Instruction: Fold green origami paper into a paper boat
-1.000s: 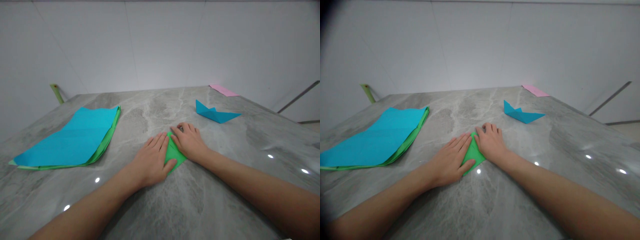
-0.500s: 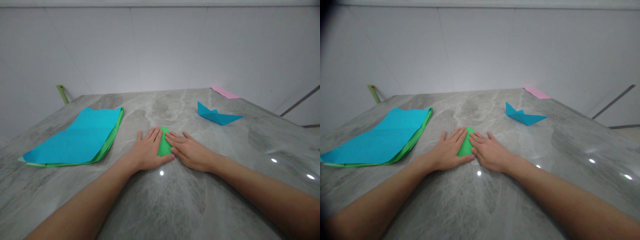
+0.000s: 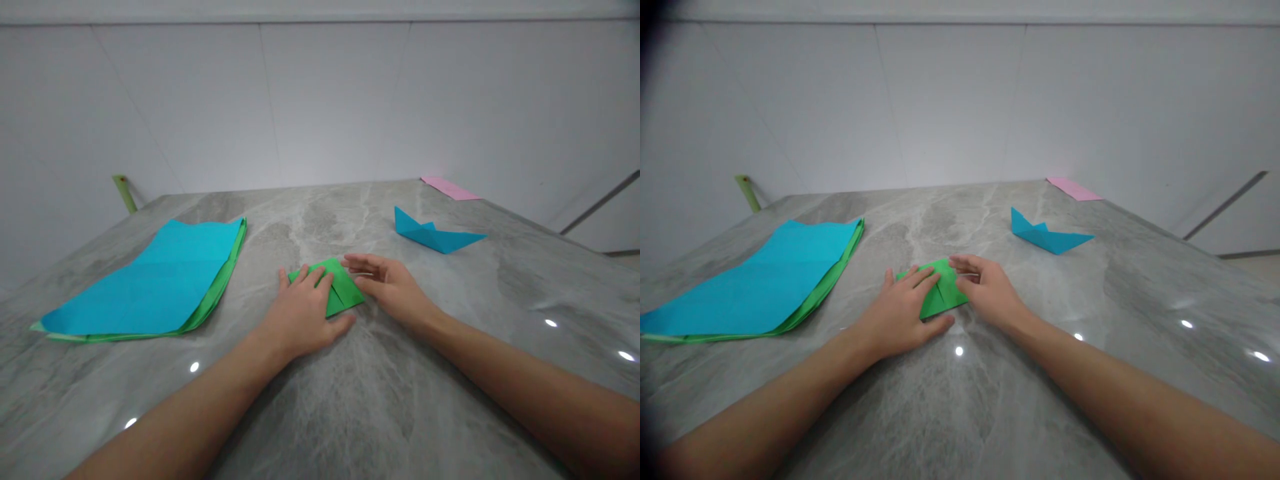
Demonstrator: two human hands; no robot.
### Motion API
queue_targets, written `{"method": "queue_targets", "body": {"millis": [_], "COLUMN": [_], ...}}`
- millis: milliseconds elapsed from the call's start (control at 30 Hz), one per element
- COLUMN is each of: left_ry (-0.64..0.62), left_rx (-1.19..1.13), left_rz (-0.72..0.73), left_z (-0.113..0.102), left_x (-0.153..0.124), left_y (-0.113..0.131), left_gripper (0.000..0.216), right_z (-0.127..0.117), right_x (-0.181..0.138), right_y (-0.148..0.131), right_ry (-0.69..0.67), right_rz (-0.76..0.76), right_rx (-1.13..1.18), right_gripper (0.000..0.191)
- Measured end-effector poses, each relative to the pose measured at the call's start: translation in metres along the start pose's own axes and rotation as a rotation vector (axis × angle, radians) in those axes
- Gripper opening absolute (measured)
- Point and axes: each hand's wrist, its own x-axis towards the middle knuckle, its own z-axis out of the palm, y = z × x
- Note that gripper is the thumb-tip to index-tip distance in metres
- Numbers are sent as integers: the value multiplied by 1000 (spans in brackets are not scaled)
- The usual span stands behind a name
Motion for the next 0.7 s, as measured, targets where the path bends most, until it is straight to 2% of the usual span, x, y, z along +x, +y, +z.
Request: {"method": "queue_targets", "body": {"millis": [100,200,300,367,433,567,633,700], "left_ry": [25,32,-13,-12,135,728,819,764], "left_rx": [-4,42,83,83,24,-300,-532,-819], "left_rz": [28,120,215,227,149,-196,-325,-360], "left_z": [-1,-1,-2,-3,-6,-13,-14,-11], "left_x": [2,4,8,10,10,4,1,1], "left_y": [-2,-5,-10,-15,-18,-14,-10,-7], "left_gripper": [56,47,32,24,25,25,26,26], "right_z": [0,-3,-8,-11,-11,-6,-2,1], "right_x": [-2,-2,2,5,7,5,2,-1], "right_y": [-11,-19,-17,-14,-11,-10,-10,-12], "right_ry": [61,81,188,287,314,194,72,-62], "right_rz": [126,252,264,258,259,193,129,95], "right_rx": [315,541,597,562,511,371,344,369], "right_gripper": [41,39,34,34,39,49,56,56]}}
